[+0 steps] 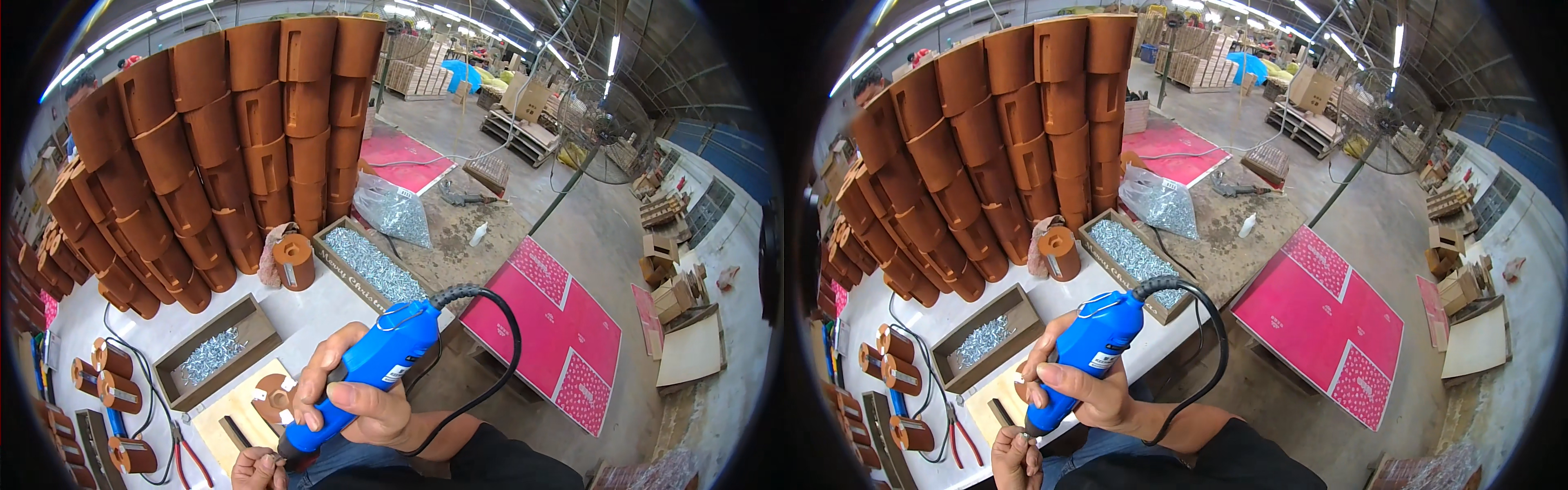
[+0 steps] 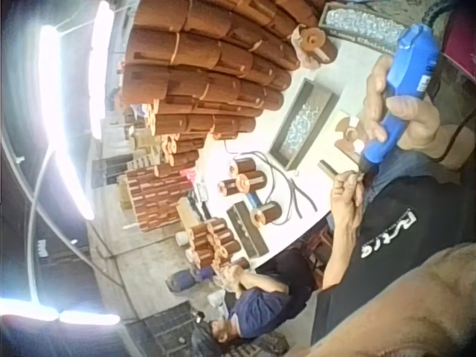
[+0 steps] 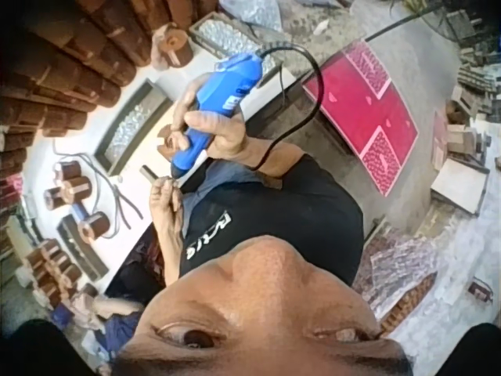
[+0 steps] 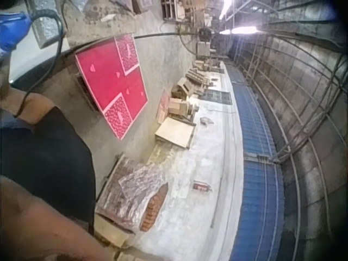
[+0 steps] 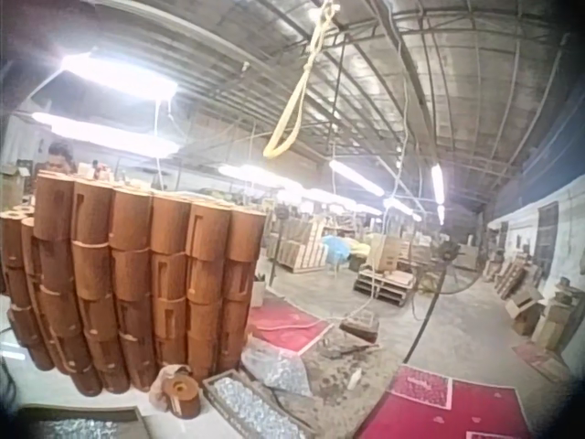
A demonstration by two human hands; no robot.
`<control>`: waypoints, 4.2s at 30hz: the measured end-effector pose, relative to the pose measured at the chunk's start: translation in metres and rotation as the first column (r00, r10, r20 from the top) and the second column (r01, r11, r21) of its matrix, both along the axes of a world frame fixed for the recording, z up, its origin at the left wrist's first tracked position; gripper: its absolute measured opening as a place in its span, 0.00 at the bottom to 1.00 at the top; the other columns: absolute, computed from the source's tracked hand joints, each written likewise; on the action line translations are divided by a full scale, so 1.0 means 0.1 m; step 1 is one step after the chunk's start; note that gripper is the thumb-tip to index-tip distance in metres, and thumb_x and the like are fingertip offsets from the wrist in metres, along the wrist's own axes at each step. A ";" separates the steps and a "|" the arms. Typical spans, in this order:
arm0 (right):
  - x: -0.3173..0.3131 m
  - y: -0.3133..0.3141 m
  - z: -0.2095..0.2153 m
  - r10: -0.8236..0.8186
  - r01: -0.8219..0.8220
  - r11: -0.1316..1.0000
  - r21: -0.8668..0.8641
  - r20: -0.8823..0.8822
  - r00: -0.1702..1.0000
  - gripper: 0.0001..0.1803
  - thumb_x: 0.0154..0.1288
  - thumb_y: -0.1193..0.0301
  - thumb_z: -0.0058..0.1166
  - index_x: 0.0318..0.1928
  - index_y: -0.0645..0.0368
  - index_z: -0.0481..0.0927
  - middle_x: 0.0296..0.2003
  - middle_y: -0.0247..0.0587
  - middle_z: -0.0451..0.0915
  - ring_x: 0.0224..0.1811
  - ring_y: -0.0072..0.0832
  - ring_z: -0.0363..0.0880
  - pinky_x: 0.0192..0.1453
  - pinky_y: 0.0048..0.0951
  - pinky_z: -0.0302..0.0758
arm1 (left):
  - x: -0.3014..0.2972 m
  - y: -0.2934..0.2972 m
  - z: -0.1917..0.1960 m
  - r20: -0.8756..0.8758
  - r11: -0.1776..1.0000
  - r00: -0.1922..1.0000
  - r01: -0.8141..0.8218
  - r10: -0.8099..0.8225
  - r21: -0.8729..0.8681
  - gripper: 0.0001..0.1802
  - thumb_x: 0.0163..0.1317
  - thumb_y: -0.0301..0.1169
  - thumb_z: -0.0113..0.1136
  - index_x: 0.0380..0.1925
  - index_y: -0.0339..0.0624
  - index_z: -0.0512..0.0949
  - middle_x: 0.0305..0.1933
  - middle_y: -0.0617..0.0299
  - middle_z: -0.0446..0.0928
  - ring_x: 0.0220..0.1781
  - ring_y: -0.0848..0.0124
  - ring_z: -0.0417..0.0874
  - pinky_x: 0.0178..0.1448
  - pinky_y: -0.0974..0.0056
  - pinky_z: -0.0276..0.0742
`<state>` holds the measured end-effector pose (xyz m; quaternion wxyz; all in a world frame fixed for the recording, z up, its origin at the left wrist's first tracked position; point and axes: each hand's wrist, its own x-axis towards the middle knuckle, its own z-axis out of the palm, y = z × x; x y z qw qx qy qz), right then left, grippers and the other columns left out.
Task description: Using an electric screwdriver to attach metal brackets to circular wooden components.
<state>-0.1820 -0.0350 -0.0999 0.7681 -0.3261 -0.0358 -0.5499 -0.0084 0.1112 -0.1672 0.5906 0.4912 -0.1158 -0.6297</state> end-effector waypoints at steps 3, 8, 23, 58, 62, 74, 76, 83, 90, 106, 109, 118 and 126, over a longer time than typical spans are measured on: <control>-0.08 -0.02 -0.02 -0.039 0.039 0.999 -0.007 -0.016 0.999 0.15 0.65 0.74 0.52 0.49 0.58 0.64 0.36 0.54 0.76 0.32 0.37 0.79 0.42 0.44 0.76 | -0.01 0.01 -0.04 -0.049 1.000 0.999 0.022 -0.022 -0.016 0.04 0.67 0.26 0.57 0.37 0.37 0.75 0.32 0.59 0.78 0.17 0.81 0.65 0.20 0.77 0.59; -0.12 -0.07 -0.07 -0.033 0.032 0.999 -0.032 -0.010 0.999 0.16 0.65 0.74 0.53 0.50 0.57 0.65 0.37 0.53 0.76 0.33 0.38 0.79 0.43 0.46 0.76 | -0.02 0.02 -0.18 -0.170 0.992 0.984 0.037 -0.058 -0.123 0.07 0.68 0.26 0.56 0.43 0.36 0.76 0.35 0.59 0.78 0.18 0.80 0.66 0.21 0.78 0.60; -0.03 -0.06 0.00 -0.158 0.149 0.980 -0.129 -0.064 0.985 0.18 0.68 0.64 0.54 0.51 0.54 0.63 0.37 0.38 0.73 0.25 0.32 0.75 0.33 0.39 0.74 | -0.12 -0.09 -0.03 -0.179 0.998 0.982 -0.067 0.067 0.005 0.14 0.72 0.38 0.52 0.31 0.40 0.70 0.26 0.59 0.72 0.15 0.80 0.61 0.19 0.76 0.56; 0.06 0.00 -0.08 -0.308 0.276 0.936 -0.218 -0.128 0.943 0.18 0.68 0.62 0.53 0.51 0.55 0.63 0.35 0.37 0.72 0.23 0.27 0.73 0.30 0.35 0.74 | -0.22 -0.26 -0.11 0.084 0.987 0.987 -0.132 0.139 -0.088 0.15 0.74 0.40 0.48 0.32 0.42 0.69 0.21 0.68 0.66 0.20 0.82 0.60 0.21 0.76 0.54; 0.06 -0.04 -0.05 -0.292 0.261 0.939 -0.223 -0.122 0.949 0.18 0.69 0.62 0.52 0.51 0.55 0.63 0.35 0.37 0.71 0.23 0.28 0.73 0.31 0.36 0.74 | -0.17 -0.30 -0.12 0.119 0.993 0.988 -0.083 0.093 -0.089 0.15 0.73 0.42 0.50 0.33 0.42 0.70 0.20 0.68 0.65 0.20 0.82 0.60 0.22 0.76 0.53; 0.35 -0.49 0.14 -0.337 0.247 0.899 -0.360 -0.211 0.917 0.15 0.68 0.67 0.45 0.51 0.59 0.65 0.34 0.46 0.77 0.24 0.31 0.76 0.33 0.37 0.77 | 0.35 -0.95 -0.38 0.521 0.999 0.853 -0.010 0.031 -0.043 0.14 0.64 0.37 0.63 0.33 0.36 0.75 0.21 0.71 0.70 0.22 0.85 0.64 0.25 0.75 0.60; 0.41 -0.51 0.13 -0.339 0.233 0.893 -0.386 -0.234 0.911 0.14 0.67 0.68 0.45 0.51 0.60 0.65 0.34 0.47 0.77 0.24 0.31 0.77 0.32 0.38 0.77 | 0.34 -0.99 -0.36 0.531 1.000 0.847 0.011 -0.008 -0.001 0.13 0.63 0.35 0.65 0.30 0.36 0.76 0.22 0.70 0.72 0.23 0.84 0.66 0.26 0.75 0.62; 0.52 -0.50 0.15 -0.319 0.185 0.886 -0.424 -0.270 0.909 0.15 0.65 0.71 0.47 0.50 0.61 0.65 0.33 0.48 0.78 0.24 0.32 0.78 0.34 0.38 0.80 | 0.32 -0.99 -0.35 0.560 0.998 0.826 0.061 -0.070 0.035 0.12 0.61 0.33 0.67 0.27 0.36 0.76 0.22 0.69 0.73 0.24 0.84 0.68 0.27 0.74 0.64; 0.60 -0.48 0.18 -0.344 0.161 0.865 -0.475 -0.327 0.880 0.15 0.66 0.69 0.47 0.50 0.61 0.67 0.33 0.44 0.76 0.23 0.29 0.74 0.32 0.35 0.75 | 0.32 -0.99 -0.40 0.609 0.997 0.790 0.074 -0.067 0.015 0.13 0.62 0.33 0.66 0.27 0.35 0.76 0.22 0.68 0.74 0.23 0.83 0.69 0.26 0.73 0.66; 0.82 -0.35 0.29 -0.356 0.106 0.875 -0.473 -0.478 0.803 0.15 0.63 0.74 0.48 0.49 0.62 0.65 0.29 0.45 0.74 0.21 0.27 0.73 0.31 0.35 0.78 | 0.31 -1.00 -0.41 0.641 0.996 0.763 0.084 -0.079 0.022 0.13 0.62 0.33 0.66 0.27 0.35 0.76 0.22 0.67 0.75 0.24 0.83 0.71 0.26 0.73 0.67; 0.84 -0.31 0.31 -0.360 0.077 0.876 -0.476 -0.539 0.762 0.14 0.63 0.74 0.47 0.49 0.62 0.65 0.28 0.44 0.74 0.21 0.26 0.72 0.31 0.34 0.78 | 0.31 -0.99 -0.37 0.629 0.996 0.773 0.079 -0.084 0.036 0.13 0.62 0.32 0.66 0.27 0.35 0.76 0.22 0.67 0.75 0.24 0.83 0.71 0.26 0.73 0.67; 0.92 -0.27 0.34 -0.361 0.020 0.866 -0.499 -0.598 0.715 0.14 0.61 0.74 0.50 0.45 0.62 0.64 0.24 0.42 0.72 0.20 0.24 0.71 0.31 0.32 0.77 | 0.32 -0.99 -0.40 0.622 0.996 0.779 0.081 -0.084 0.033 0.12 0.62 0.32 0.66 0.27 0.35 0.76 0.23 0.66 0.76 0.25 0.82 0.73 0.27 0.73 0.69; 0.96 -0.28 0.30 -0.377 -0.038 0.820 -0.571 -0.589 0.715 0.13 0.61 0.75 0.50 0.44 0.61 0.64 0.24 0.42 0.72 0.20 0.23 0.71 0.32 0.31 0.77 | 0.33 -1.00 -0.41 0.609 0.995 0.787 0.091 -0.100 0.046 0.10 0.61 0.29 0.64 0.27 0.35 0.75 0.24 0.65 0.77 0.26 0.81 0.75 0.28 0.73 0.71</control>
